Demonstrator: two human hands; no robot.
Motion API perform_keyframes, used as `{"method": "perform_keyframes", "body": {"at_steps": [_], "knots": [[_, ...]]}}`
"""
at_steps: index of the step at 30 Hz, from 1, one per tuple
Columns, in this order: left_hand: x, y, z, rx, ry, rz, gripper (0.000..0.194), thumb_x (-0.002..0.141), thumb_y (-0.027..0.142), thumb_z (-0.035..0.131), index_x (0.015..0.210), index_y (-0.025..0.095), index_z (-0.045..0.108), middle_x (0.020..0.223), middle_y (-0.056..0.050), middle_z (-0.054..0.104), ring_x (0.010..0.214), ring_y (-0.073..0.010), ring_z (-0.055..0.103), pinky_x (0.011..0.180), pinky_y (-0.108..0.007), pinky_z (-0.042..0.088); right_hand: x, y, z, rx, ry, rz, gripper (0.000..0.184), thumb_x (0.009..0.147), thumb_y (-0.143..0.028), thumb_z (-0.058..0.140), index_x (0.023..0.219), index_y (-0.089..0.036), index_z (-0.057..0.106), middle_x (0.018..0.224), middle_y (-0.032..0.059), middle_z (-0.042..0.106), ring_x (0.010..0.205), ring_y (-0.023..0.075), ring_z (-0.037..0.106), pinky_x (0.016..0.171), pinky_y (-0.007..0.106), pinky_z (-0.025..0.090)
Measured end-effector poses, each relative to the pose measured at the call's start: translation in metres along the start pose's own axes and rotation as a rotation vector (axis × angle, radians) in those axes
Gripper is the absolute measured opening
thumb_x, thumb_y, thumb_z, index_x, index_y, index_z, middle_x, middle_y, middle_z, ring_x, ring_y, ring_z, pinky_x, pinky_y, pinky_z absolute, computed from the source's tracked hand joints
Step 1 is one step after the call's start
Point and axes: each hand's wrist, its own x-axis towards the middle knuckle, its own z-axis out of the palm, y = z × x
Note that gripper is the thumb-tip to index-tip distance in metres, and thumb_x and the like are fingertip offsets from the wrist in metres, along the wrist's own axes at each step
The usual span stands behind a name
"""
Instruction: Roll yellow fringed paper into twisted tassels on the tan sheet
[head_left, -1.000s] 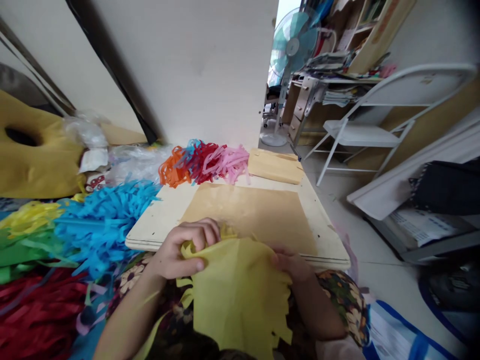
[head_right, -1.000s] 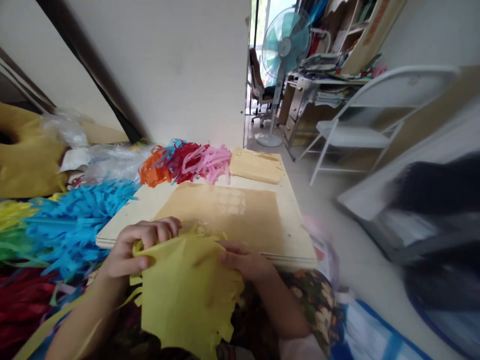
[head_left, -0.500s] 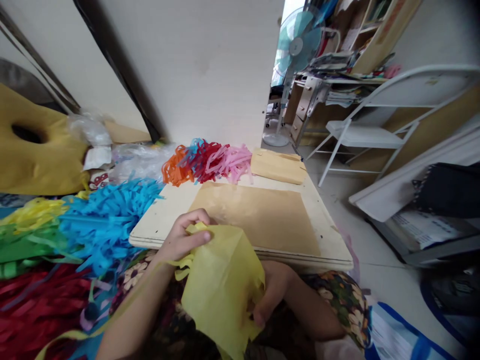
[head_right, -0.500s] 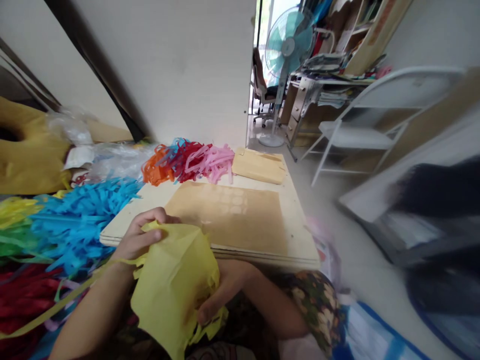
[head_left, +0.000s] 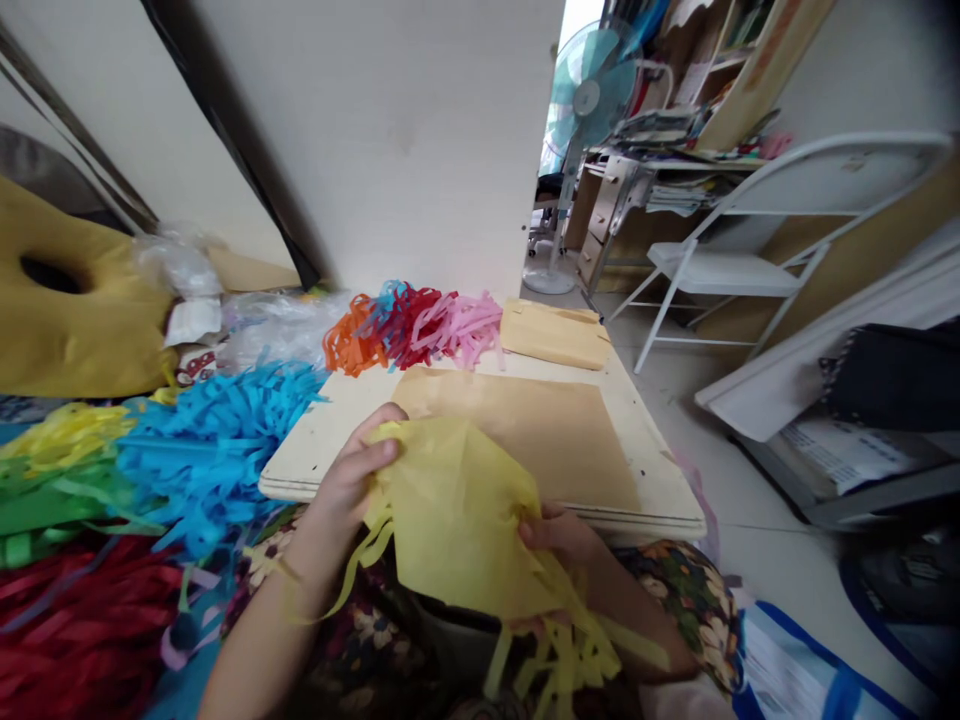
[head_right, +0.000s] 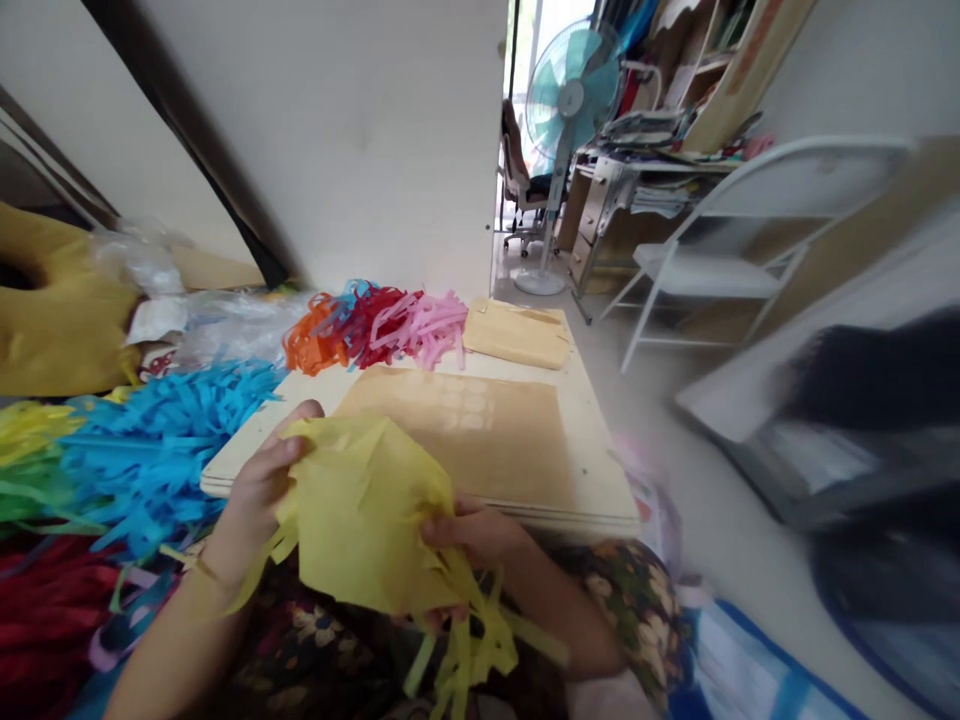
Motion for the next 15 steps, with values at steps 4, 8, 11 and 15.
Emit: {"method": "perform_keyframes", "body": {"at_steps": [4, 8, 11, 15], "knots": [[0.001, -0.005, 0.001, 0.116, -0.014, -0.059, 0.042, 0.051, 0.053, 0.059, 0.073, 0.019, 0.047, 0.056, 0.001, 0.057, 0.056, -0.0162, 0.056, 0.047, -0.025, 0.042, -0.007, -0.02, -0.012, 0.065, 0.041, 0.089, 0.042, 0.055, -0.052, 0.06, 0.068, -0.012, 0.056, 0.044, -0.0011, 0.055, 0.025, 0.0038, 0.037, 0.024, 0.013, 0.028], [0.001, -0.018, 0.008, 0.028, -0.219, -0.185, 0.061, 0.046, 0.066, 0.054, 0.082, 0.016, 0.053, 0.072, -0.007, 0.063, 0.073, -0.0231, 0.058, 0.059, -0.03, 0.045, -0.015, -0.046, -0.025, -0.072, 0.201, 0.087, 0.033, 0.061, -0.045, 0.058, 0.066, -0.013, 0.055, 0.042, -0.0017, 0.055, 0.025, 0.0032, 0.036, 0.024, 0.012, 0.026], [-0.001, -0.03, 0.015, -0.101, -0.455, -0.237, 0.071, 0.045, 0.067, 0.056, 0.094, 0.015, 0.053, 0.089, -0.011, 0.062, 0.085, -0.0255, 0.056, 0.068, -0.032, 0.044, -0.021, -0.067, -0.029, -0.16, 0.249, 0.082, 0.027, 0.066, -0.041, 0.055, 0.069, -0.014, 0.054, 0.044, -0.0017, 0.055, 0.027, 0.0029, 0.036, 0.027, 0.012, 0.027], [-0.003, -0.039, 0.022, -0.153, -0.642, -0.259, 0.071, 0.041, 0.049, 0.07, 0.102, 0.017, 0.052, 0.096, -0.009, 0.06, 0.089, -0.0223, 0.055, 0.073, -0.029, 0.043, -0.025, -0.09, -0.026, -0.325, 0.265, 0.087, 0.026, 0.068, -0.04, 0.053, 0.066, -0.014, 0.054, 0.041, -0.0029, 0.052, 0.028, 0.0035, 0.037, 0.026, 0.013, 0.025]]}}
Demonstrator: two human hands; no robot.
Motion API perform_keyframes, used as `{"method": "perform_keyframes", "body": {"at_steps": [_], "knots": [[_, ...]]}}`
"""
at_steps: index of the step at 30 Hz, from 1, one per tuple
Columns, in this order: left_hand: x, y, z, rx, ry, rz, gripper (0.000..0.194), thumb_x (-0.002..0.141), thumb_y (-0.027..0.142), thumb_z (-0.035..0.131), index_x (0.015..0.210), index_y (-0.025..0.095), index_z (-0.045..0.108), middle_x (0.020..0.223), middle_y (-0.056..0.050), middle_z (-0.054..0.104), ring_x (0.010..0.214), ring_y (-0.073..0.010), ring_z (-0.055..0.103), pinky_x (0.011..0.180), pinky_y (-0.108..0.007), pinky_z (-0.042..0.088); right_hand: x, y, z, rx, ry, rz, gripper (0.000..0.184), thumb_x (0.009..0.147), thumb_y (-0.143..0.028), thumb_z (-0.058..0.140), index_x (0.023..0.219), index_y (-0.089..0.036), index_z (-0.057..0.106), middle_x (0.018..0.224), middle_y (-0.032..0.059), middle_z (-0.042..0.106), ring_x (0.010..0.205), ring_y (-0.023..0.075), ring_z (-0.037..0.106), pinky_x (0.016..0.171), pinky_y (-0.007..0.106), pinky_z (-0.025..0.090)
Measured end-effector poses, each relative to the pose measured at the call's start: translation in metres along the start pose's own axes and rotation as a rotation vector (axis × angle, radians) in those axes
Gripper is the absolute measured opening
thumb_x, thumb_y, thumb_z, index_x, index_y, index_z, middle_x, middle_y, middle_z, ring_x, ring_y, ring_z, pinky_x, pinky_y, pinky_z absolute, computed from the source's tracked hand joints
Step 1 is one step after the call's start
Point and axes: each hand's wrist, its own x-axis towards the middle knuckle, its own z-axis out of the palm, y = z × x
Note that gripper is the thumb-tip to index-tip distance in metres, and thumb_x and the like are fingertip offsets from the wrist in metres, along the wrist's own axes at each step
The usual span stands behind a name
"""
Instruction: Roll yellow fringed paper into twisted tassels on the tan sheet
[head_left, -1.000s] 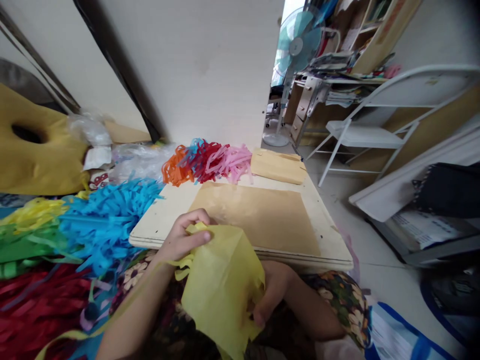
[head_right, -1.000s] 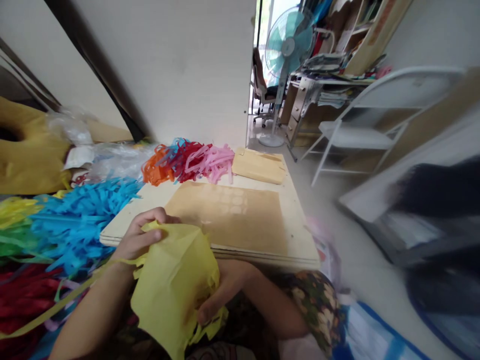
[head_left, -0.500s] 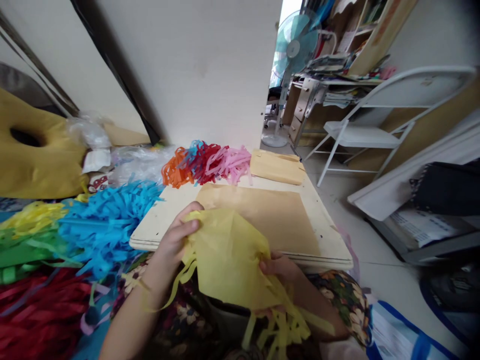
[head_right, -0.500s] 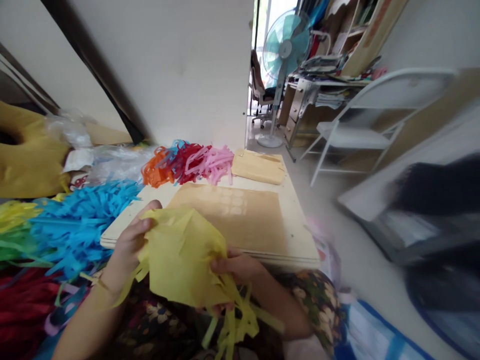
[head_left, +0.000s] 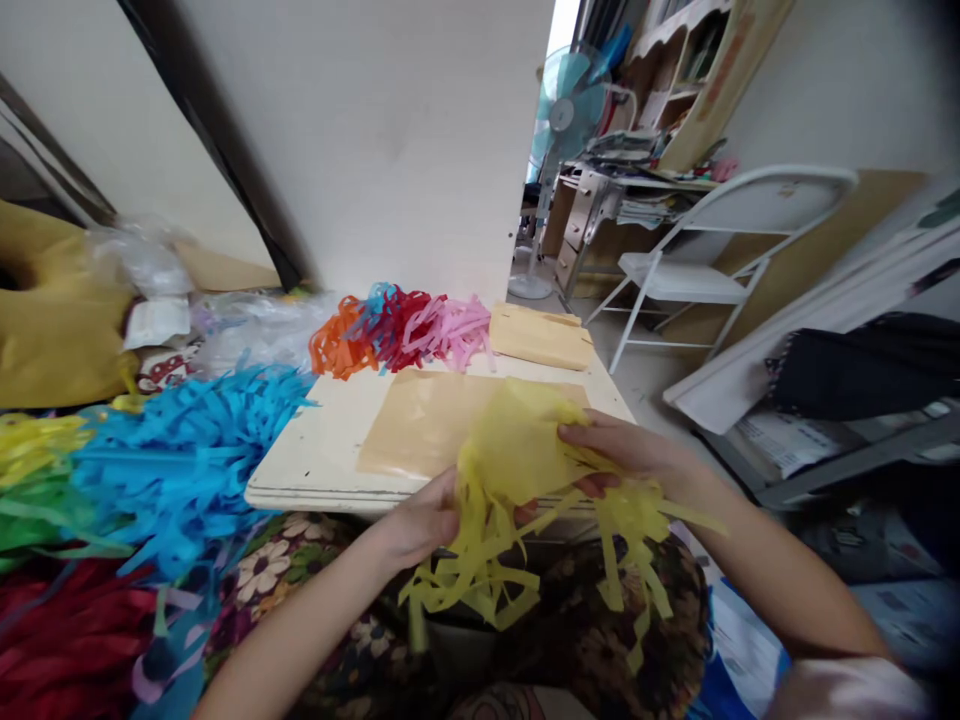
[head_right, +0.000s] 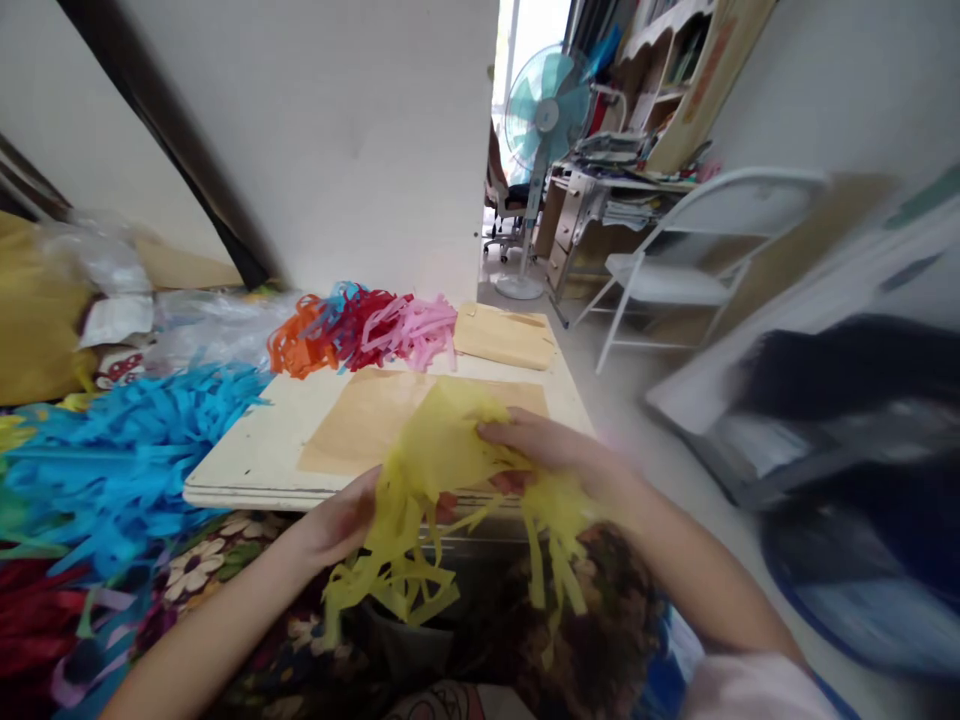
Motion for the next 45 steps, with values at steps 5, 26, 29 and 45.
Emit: {"method": "perform_keyframes", "body": {"at_steps": [5, 26, 29, 45], "knots": [[0.002, -0.002, 0.001, 0.068, 0.078, -0.047, 0.034, 0.046, 0.023, 0.072, 0.075, 0.013, 0.058, 0.061, -0.002, 0.062, 0.06, -0.013, 0.057, 0.058, -0.021, 0.044, 0.0, -0.011, -0.004, -0.19, -0.018, 0.008, 0.031, 0.07, -0.042, 0.049, 0.057, -0.014, 0.049, 0.036, -0.003, 0.048, 0.026, 0.0026, 0.033, 0.025, 0.012, 0.018], [-0.022, 0.057, -0.037, 0.085, 0.291, 0.077, 0.06, 0.056, 0.011, 0.063, 0.108, 0.021, 0.035, 0.071, 0.002, 0.056, 0.039, -0.0051, 0.049, 0.035, -0.015, 0.041, -0.001, -0.013, -0.053, -0.596, -0.107, 0.03, 0.024, 0.052, -0.02, 0.064, 0.073, -0.013, 0.057, 0.068, -0.0007, 0.059, 0.059, 0.0098, 0.054, 0.051, 0.018, 0.044], [-0.019, 0.059, -0.039, 0.078, 0.336, 0.087, 0.059, 0.055, 0.013, 0.064, 0.107, 0.019, 0.037, 0.069, 0.001, 0.056, 0.037, -0.0029, 0.045, 0.037, -0.014, 0.04, 0.002, -0.006, -0.053, -0.642, -0.102, 0.071, 0.024, 0.053, -0.022, 0.063, 0.074, -0.012, 0.057, 0.069, 0.0005, 0.059, 0.061, 0.0113, 0.054, 0.052, 0.019, 0.044], [-0.018, 0.066, -0.05, 0.101, 0.434, 0.131, 0.053, 0.052, 0.014, 0.063, 0.102, 0.015, 0.044, 0.063, 0.003, 0.055, 0.034, -0.0002, 0.037, 0.037, -0.015, 0.036, 0.016, 0.017, -0.023, -0.289, -0.137, -0.169, 0.018, 0.066, -0.024, 0.053, 0.071, -0.009, 0.059, 0.067, 0.0048, 0.061, 0.064, 0.0136, 0.057, 0.064, 0.026, 0.045]]}}
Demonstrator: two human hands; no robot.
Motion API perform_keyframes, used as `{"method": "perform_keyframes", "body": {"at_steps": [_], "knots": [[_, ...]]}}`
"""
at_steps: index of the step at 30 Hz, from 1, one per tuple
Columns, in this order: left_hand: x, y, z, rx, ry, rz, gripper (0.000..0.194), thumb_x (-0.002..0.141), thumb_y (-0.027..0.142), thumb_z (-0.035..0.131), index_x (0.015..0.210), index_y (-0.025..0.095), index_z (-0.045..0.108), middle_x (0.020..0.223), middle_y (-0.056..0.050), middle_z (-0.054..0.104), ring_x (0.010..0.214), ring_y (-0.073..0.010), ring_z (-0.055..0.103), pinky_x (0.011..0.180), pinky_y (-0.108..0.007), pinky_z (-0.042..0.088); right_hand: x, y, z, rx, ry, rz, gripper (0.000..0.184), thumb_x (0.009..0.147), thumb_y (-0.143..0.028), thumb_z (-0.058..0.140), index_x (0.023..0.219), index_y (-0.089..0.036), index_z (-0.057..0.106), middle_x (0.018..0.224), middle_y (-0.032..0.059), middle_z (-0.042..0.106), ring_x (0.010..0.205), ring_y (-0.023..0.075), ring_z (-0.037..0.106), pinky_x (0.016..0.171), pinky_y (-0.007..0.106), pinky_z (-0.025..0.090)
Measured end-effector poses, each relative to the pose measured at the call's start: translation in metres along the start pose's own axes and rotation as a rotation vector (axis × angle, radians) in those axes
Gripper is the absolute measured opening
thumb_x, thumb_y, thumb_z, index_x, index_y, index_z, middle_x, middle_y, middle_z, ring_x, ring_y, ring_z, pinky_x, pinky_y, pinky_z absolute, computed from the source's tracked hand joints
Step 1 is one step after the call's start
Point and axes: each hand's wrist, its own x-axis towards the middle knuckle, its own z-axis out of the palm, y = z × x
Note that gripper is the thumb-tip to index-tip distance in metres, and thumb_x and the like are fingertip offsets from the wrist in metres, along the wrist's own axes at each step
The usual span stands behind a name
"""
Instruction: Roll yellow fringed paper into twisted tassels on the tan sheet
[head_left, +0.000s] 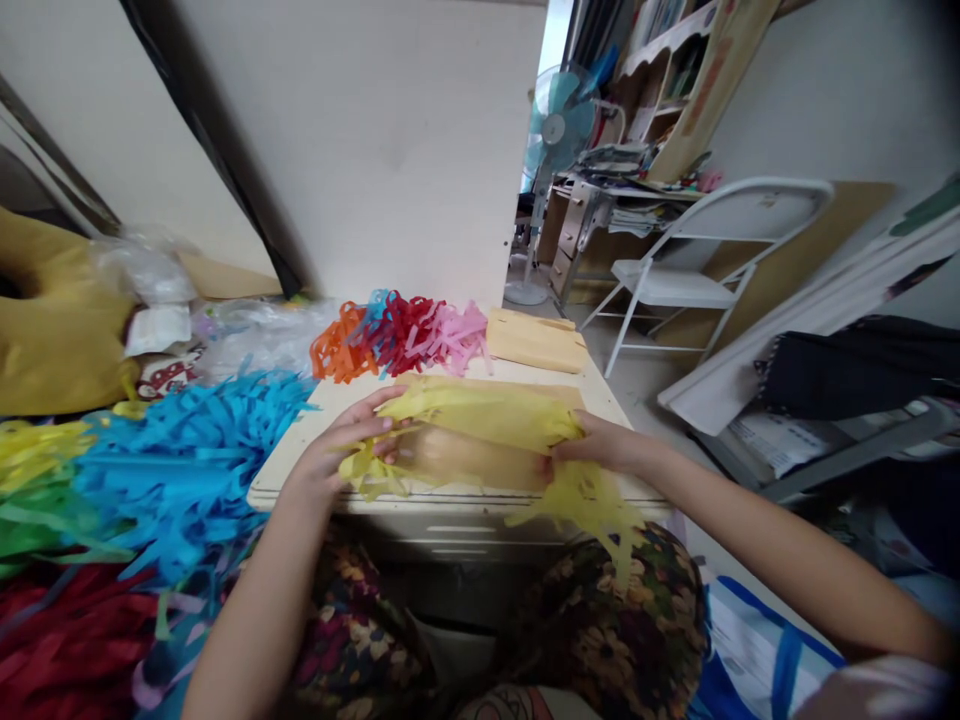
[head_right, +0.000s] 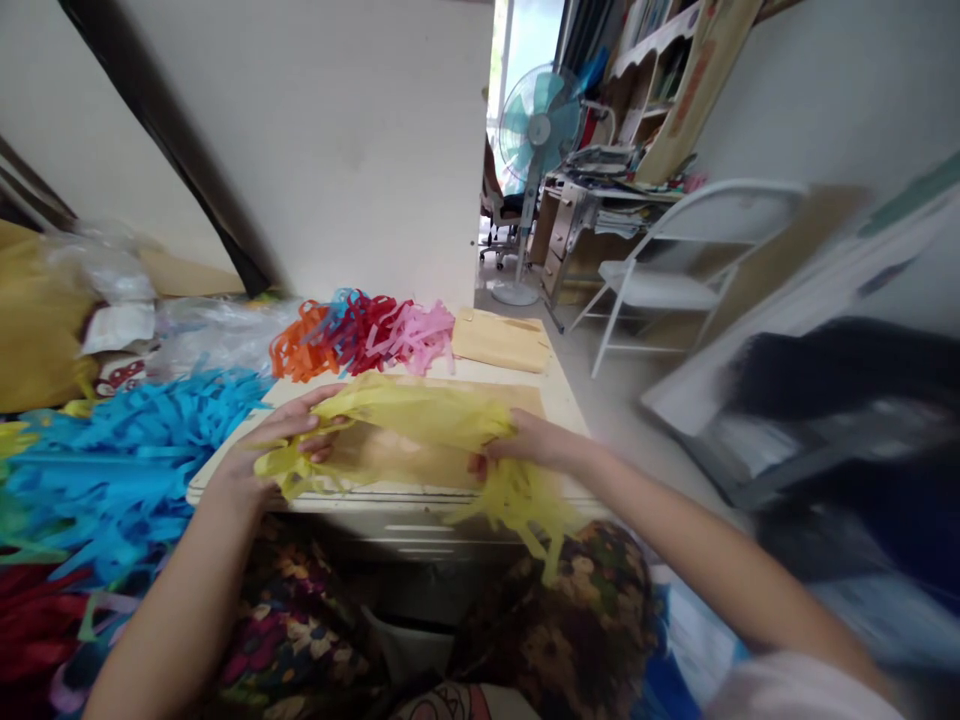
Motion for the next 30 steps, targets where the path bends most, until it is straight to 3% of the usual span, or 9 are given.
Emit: {"method": "perform_keyframes", "body": {"at_steps": [3, 5, 11, 16, 19, 22, 26, 30], "knots": [[0.0, 0.002, -0.007, 0.079, -0.019, 0.028, 0.053, 0.053, 0.017, 0.065, 0.103, 0.018, 0.046, 0.061, 0.004, 0.053, 0.033, 0.0007, 0.035, 0.036, -0.014, 0.035, 0.0, 0.001, 0.002, 0.083, 0.076, 0.026, 0.015, 0.062, -0.021, 0.05, 0.05, -0.012, 0.05, 0.043, -0.0019, 0.05, 0.042, 0.0088, 0.048, 0.05, 0.024, 0.045], [0.0, 0.005, -0.014, 0.201, -0.031, 0.063, 0.059, 0.054, 0.018, 0.066, 0.108, 0.02, 0.043, 0.062, 0.005, 0.053, 0.036, -0.0009, 0.039, 0.037, -0.014, 0.035, -0.001, -0.001, 0.001, 0.105, 0.107, 0.038, 0.016, 0.061, -0.02, 0.051, 0.048, -0.014, 0.044, 0.037, -0.0061, 0.042, 0.034, 0.0056, 0.039, 0.044, 0.023, 0.044], [0.008, 0.019, -0.038, 0.645, -0.06, 0.034, 0.069, 0.056, 0.025, 0.065, 0.118, 0.022, 0.034, 0.081, 0.001, 0.052, 0.058, -0.008, 0.05, 0.047, -0.016, 0.04, -0.001, -0.01, -0.014, -0.237, 0.138, 0.172, 0.013, 0.059, -0.021, 0.056, 0.067, -0.015, 0.048, 0.048, -0.0069, 0.045, 0.038, 0.0048, 0.04, 0.039, 0.018, 0.038], [0.021, 0.021, -0.053, 1.024, 0.116, 0.013, 0.068, 0.057, 0.04, 0.06, 0.117, 0.019, 0.036, 0.084, -0.001, 0.048, 0.075, -0.0139, 0.052, 0.068, -0.024, 0.042, -0.001, -0.011, -0.03, -0.544, 0.078, 0.306, 0.019, 0.059, -0.021, 0.053, 0.077, -0.015, 0.051, 0.061, -0.0021, 0.054, 0.047, 0.0088, 0.048, 0.043, 0.019, 0.039], [0.024, 0.019, -0.055, 1.296, 0.281, -0.056, 0.068, 0.056, 0.049, 0.056, 0.114, 0.017, 0.04, 0.089, -0.005, 0.05, 0.081, -0.019, 0.052, 0.071, -0.027, 0.041, -0.007, -0.007, -0.039, -0.742, 0.098, 0.376, 0.028, 0.057, -0.021, 0.053, 0.085, -0.015, 0.054, 0.069, 0.0008, 0.058, 0.054, 0.0126, 0.051, 0.046, 0.021, 0.04], [0.024, 0.016, -0.051, 1.5, 0.384, -0.104, 0.068, 0.059, 0.053, 0.05, 0.114, 0.016, 0.039, 0.094, -0.01, 0.053, 0.084, -0.0238, 0.053, 0.068, -0.03, 0.041, -0.015, -0.002, -0.045, -0.878, 0.155, 0.441, 0.026, 0.056, -0.02, 0.052, 0.081, -0.015, 0.056, 0.069, 0.0024, 0.059, 0.059, 0.0159, 0.053, 0.048, 0.022, 0.04], [0.024, 0.011, -0.043, 1.645, 0.322, -0.08, 0.063, 0.062, 0.056, 0.046, 0.112, 0.019, 0.041, 0.098, -0.012, 0.055, 0.089, -0.0267, 0.053, 0.071, -0.032, 0.04, -0.029, 0.006, -0.057, -0.971, 0.193, 0.494, 0.02, 0.056, -0.021, 0.052, 0.074, -0.015, 0.057, 0.066, 0.0031, 0.059, 0.061, 0.0177, 0.054, 0.051, 0.024, 0.04], [0.022, 0.007, -0.038, 1.616, 0.274, -0.024, 0.065, 0.061, 0.056, 0.047, 0.113, 0.016, 0.041, 0.104, -0.013, 0.053, 0.094, -0.0272, 0.05, 0.077, -0.034, 0.038, -0.052, 0.013, -0.084, -0.948, 0.164, 0.546, 0.044, 0.053, -0.034, 0.059, 0.091, -0.012, 0.056, 0.082, 0.0075, 0.061, 0.073, 0.023, 0.056, 0.062, 0.028, 0.044]]}}
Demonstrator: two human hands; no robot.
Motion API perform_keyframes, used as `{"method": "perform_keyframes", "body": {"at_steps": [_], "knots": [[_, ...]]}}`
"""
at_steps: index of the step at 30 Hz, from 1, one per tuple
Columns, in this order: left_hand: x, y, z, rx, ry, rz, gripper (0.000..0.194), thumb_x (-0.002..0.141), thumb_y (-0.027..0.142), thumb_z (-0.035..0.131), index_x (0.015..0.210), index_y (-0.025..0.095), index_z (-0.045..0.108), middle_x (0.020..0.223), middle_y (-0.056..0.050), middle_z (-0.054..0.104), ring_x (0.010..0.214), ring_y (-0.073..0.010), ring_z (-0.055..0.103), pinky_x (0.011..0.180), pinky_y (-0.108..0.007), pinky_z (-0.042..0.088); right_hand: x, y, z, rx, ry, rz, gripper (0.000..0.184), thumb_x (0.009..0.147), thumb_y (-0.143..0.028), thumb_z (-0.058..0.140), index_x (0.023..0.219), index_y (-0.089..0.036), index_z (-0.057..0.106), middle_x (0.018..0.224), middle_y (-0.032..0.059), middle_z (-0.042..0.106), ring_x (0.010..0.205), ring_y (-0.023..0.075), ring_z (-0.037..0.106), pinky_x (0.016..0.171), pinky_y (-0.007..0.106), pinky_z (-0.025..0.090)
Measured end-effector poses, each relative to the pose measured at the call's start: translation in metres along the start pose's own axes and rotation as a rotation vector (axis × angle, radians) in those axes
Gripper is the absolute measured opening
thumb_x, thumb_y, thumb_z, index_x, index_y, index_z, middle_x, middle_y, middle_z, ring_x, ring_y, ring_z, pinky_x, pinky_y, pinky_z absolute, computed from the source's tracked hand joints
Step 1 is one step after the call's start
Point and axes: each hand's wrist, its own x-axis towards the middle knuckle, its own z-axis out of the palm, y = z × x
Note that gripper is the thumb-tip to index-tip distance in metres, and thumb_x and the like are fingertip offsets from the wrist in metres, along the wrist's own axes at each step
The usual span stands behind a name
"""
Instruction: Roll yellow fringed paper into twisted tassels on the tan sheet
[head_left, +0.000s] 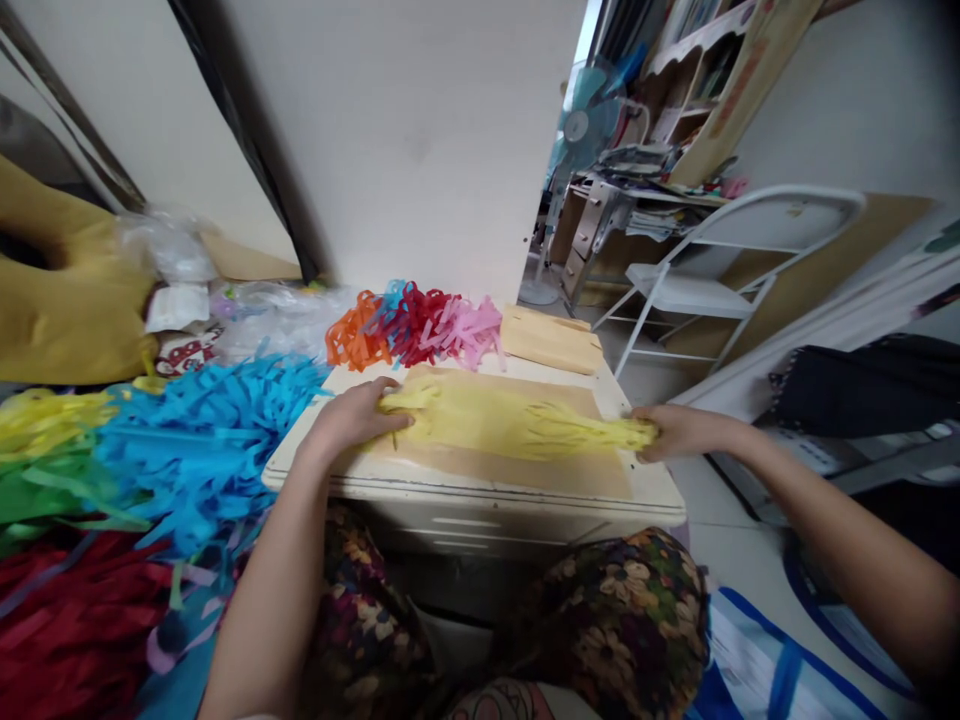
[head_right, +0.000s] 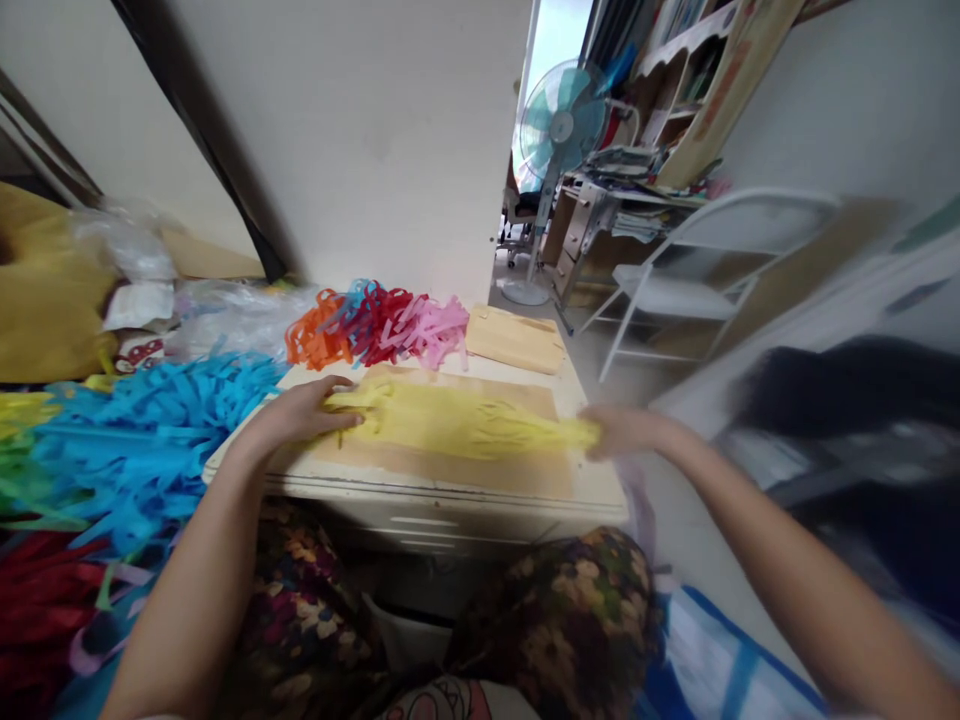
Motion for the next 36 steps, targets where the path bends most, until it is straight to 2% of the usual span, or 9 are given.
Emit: {"method": "perform_keyframes", "body": {"at_steps": [3, 5, 8, 11, 16, 19, 23, 31, 36], "knots": [[-0.004, 0.001, 0.0, -0.179, 0.016, 0.102, 0.078, 0.059, 0.055, 0.052, 0.121, 0.013, 0.03, 0.114, -0.014, 0.045, 0.102, -0.0247, 0.045, 0.084, -0.033, 0.035, -0.014, 0.01, -0.01, -0.074, 0.071, 0.029, 0.07, 0.045, -0.048, 0.065, 0.102, -0.01, 0.052, 0.101, 0.0148, 0.055, 0.092, 0.0317, 0.051, 0.079, 0.036, 0.041], [-0.008, 0.004, -0.002, -0.266, 0.05, 0.181, 0.082, 0.058, 0.054, 0.054, 0.123, 0.013, 0.026, 0.12, -0.014, 0.039, 0.108, -0.0238, 0.039, 0.089, -0.033, 0.032, -0.023, -0.008, -0.011, -0.158, 0.306, 0.023, 0.082, 0.043, -0.056, 0.065, 0.109, -0.008, 0.048, 0.114, 0.0186, 0.046, 0.106, 0.0367, 0.039, 0.09, 0.042, 0.032], [-0.016, 0.014, -0.002, -0.264, 0.338, 0.259, 0.072, 0.062, 0.049, 0.054, 0.12, 0.015, 0.03, 0.122, -0.013, 0.037, 0.113, -0.0236, 0.034, 0.093, -0.036, 0.027, -0.026, -0.068, 0.006, -0.224, 0.617, -0.133, 0.087, 0.056, -0.062, 0.054, 0.12, -0.006, 0.036, 0.124, 0.0184, 0.035, 0.115, 0.0328, 0.03, 0.096, 0.044, 0.024], [-0.025, 0.033, 0.006, -0.146, 0.598, 0.437, 0.047, 0.071, 0.04, 0.049, 0.112, 0.017, 0.041, 0.117, -0.011, 0.043, 0.112, -0.0216, 0.035, 0.095, -0.037, 0.025, -0.009, -0.131, 0.039, -0.293, 0.587, -0.335, 0.097, 0.055, -0.067, 0.051, 0.123, 0.0, 0.031, 0.127, 0.022, 0.029, 0.119, 0.0327, 0.022, 0.098, 0.045, 0.018], [-0.034, 0.06, 0.036, 0.179, 0.196, 0.768, 0.056, 0.072, 0.046, 0.046, 0.115, 0.011, 0.04, 0.118, -0.015, 0.045, 0.112, -0.0244, 0.038, 0.096, -0.044, 0.022, 0.022, -0.163, 0.074, -0.334, 0.477, -0.476, 0.087, 0.061, -0.064, 0.048, 0.118, 0.002, 0.036, 0.121, 0.0235, 0.037, 0.114, 0.0313, 0.031, 0.097, 0.046, 0.019], [-0.038, 0.067, 0.045, 0.305, 0.153, 0.775, 0.057, 0.069, 0.048, 0.049, 0.109, 0.009, 0.044, 0.109, -0.015, 0.053, 0.105, -0.0249, 0.044, 0.096, -0.046, 0.022, 0.017, -0.154, 0.074, -0.32, 0.44, -0.518, 0.05, 0.069, -0.042, 0.055, 0.105, -0.008, 0.049, 0.106, 0.013, 0.053, 0.099, 0.0229, 0.047, 0.093, 0.04, 0.028], [-0.048, 0.076, 0.045, 0.345, 0.102, 0.81, 0.024, 0.073, 0.032, 0.05, 0.088, 0.013, 0.052, 0.083, -0.007, 0.059, 0.084, -0.0187, 0.052, 0.091, -0.041, 0.03, -0.003, -0.147, 0.073, -0.311, 0.441, -0.539, 0.02, 0.072, -0.021, 0.051, 0.09, -0.014, 0.054, 0.094, 0.0076, 0.057, 0.091, 0.0188, 0.05, 0.087, 0.036, 0.032], [-0.056, 0.085, 0.038, 0.301, -0.032, 0.739, 0.015, 0.076, 0.019, 0.041, 0.085, 0.016, 0.052, 0.08, -0.006, 0.056, 0.075, -0.0195, 0.049, 0.066, -0.034, 0.041, -0.016, -0.148, 0.084, -0.322, 0.46, -0.5, 0.022, 0.07, -0.015, 0.045, 0.09, -0.013, 0.054, 0.089, 0.0099, 0.058, 0.086, 0.0209, 0.05, 0.081, 0.036, 0.033], [-0.056, 0.081, 0.034, 0.216, -0.076, 0.783, 0.016, 0.077, 0.024, 0.042, 0.084, 0.016, 0.053, 0.082, -0.006, 0.056, 0.078, -0.0184, 0.049, 0.069, -0.032, 0.04, -0.009, -0.149, 0.074, -0.194, 0.451, -0.588, 0.058, 0.068, -0.049, 0.05, 0.11, -0.01, 0.047, 0.113, 0.0132, 0.049, 0.106, 0.025, 0.04, 0.093, 0.04, 0.023]]}}
